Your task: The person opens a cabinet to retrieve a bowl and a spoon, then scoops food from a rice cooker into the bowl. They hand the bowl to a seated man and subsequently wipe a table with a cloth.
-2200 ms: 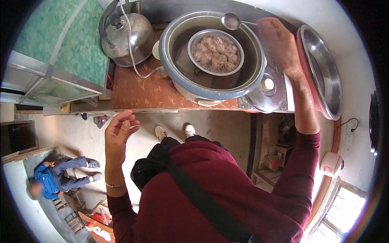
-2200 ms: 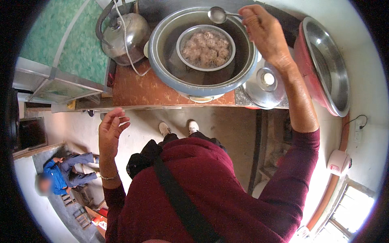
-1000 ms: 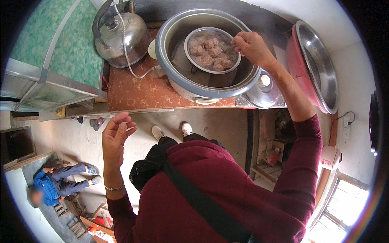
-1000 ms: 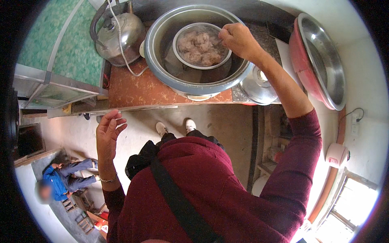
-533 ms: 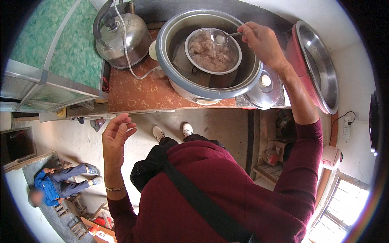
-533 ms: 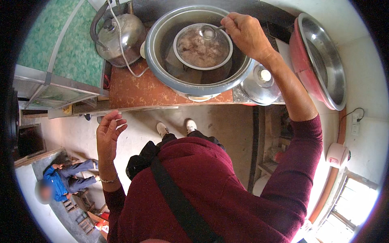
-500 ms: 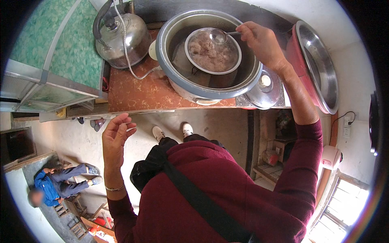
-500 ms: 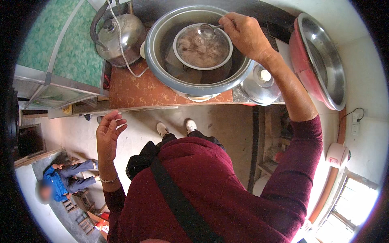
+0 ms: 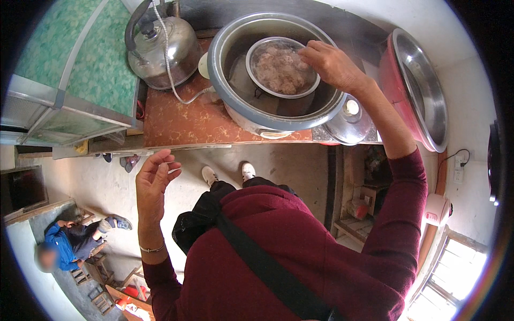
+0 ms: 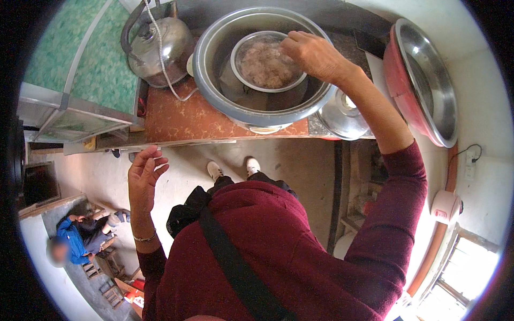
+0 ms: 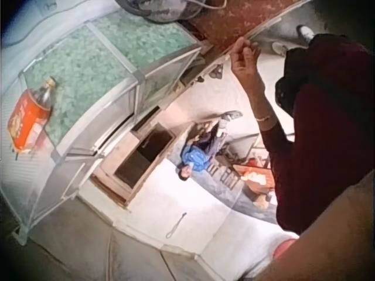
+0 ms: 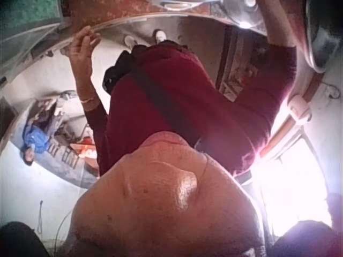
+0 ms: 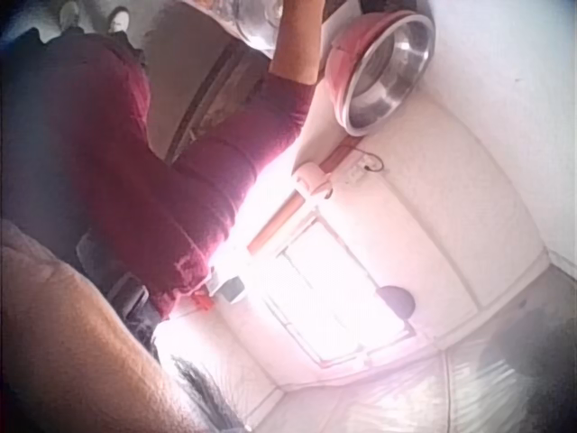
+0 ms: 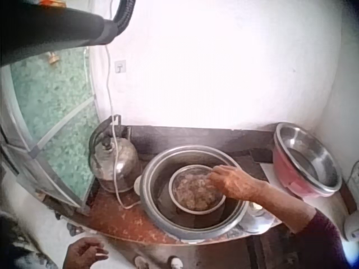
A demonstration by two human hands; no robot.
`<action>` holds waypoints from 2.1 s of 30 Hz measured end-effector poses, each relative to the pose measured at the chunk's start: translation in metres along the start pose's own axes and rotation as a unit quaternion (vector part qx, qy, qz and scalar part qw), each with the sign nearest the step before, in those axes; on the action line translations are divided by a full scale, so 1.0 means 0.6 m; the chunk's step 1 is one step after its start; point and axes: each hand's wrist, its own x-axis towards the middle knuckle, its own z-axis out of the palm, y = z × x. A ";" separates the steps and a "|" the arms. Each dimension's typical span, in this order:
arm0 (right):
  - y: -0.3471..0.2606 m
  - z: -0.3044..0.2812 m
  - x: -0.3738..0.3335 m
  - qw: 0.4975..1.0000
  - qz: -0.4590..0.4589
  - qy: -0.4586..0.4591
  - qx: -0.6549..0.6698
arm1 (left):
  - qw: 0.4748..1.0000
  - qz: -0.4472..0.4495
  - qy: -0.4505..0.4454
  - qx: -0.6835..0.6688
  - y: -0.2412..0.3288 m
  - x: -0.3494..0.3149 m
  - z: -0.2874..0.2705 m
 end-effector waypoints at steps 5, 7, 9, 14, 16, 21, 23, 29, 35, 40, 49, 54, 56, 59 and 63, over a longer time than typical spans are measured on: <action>-0.013 -0.015 0.004 0.972 0.205 -0.039 0.109 | 1.000 0.001 0.001 -0.004 -0.002 -0.002 -0.002; -0.004 -0.012 0.003 0.937 0.292 -0.050 0.187 | 1.000 0.004 -0.005 0.001 -0.003 -0.002 -0.003; 0.001 -0.014 -0.001 0.892 0.363 -0.045 0.264 | 1.000 0.008 -0.015 0.012 -0.004 -0.003 -0.004; 0.001 -0.038 -0.012 0.811 0.443 0.016 0.382 | 1.000 0.006 -0.009 -0.012 -0.002 -0.002 0.000; -0.009 -0.055 -0.006 0.814 0.445 0.032 0.372 | 1.000 0.006 -0.005 -0.011 -0.003 -0.003 -0.001; -0.038 -0.073 0.000 0.879 0.379 0.063 0.282 | 1.000 0.003 0.005 -0.007 -0.003 -0.004 0.000; -0.047 -0.071 0.002 0.910 0.337 0.066 0.232 | 1.000 0.003 0.005 -0.009 -0.002 -0.005 0.000; -0.040 -0.037 0.003 0.995 0.052 0.085 0.002 | 1.000 0.010 0.014 0.015 0.009 -0.007 0.000; -0.028 -0.011 0.012 0.998 0.038 -0.020 -0.056 | 0.998 0.025 0.030 0.047 0.036 -0.021 -0.020; -0.068 -0.053 0.007 0.997 0.065 0.016 -0.024 | 0.994 0.079 0.064 0.034 0.079 -0.026 -0.065; -0.117 -0.105 0.018 0.985 0.069 0.138 -0.072 | 0.939 0.227 0.238 0.097 0.197 0.016 -0.266; -0.148 -0.096 0.036 0.980 0.078 0.150 -0.109 | 0.777 0.361 0.457 0.240 0.260 0.102 -0.488; -0.177 -0.105 0.042 0.972 0.107 0.183 -0.101 | 0.649 0.435 0.536 0.319 0.296 0.149 -0.550; -0.217 -0.101 0.062 0.945 0.206 0.240 -0.081 | 0.534 0.428 0.581 0.440 0.357 0.199 -0.599; -0.261 -0.083 0.106 0.920 0.245 0.286 -0.110 | 0.570 0.386 0.541 0.483 0.401 0.224 -0.623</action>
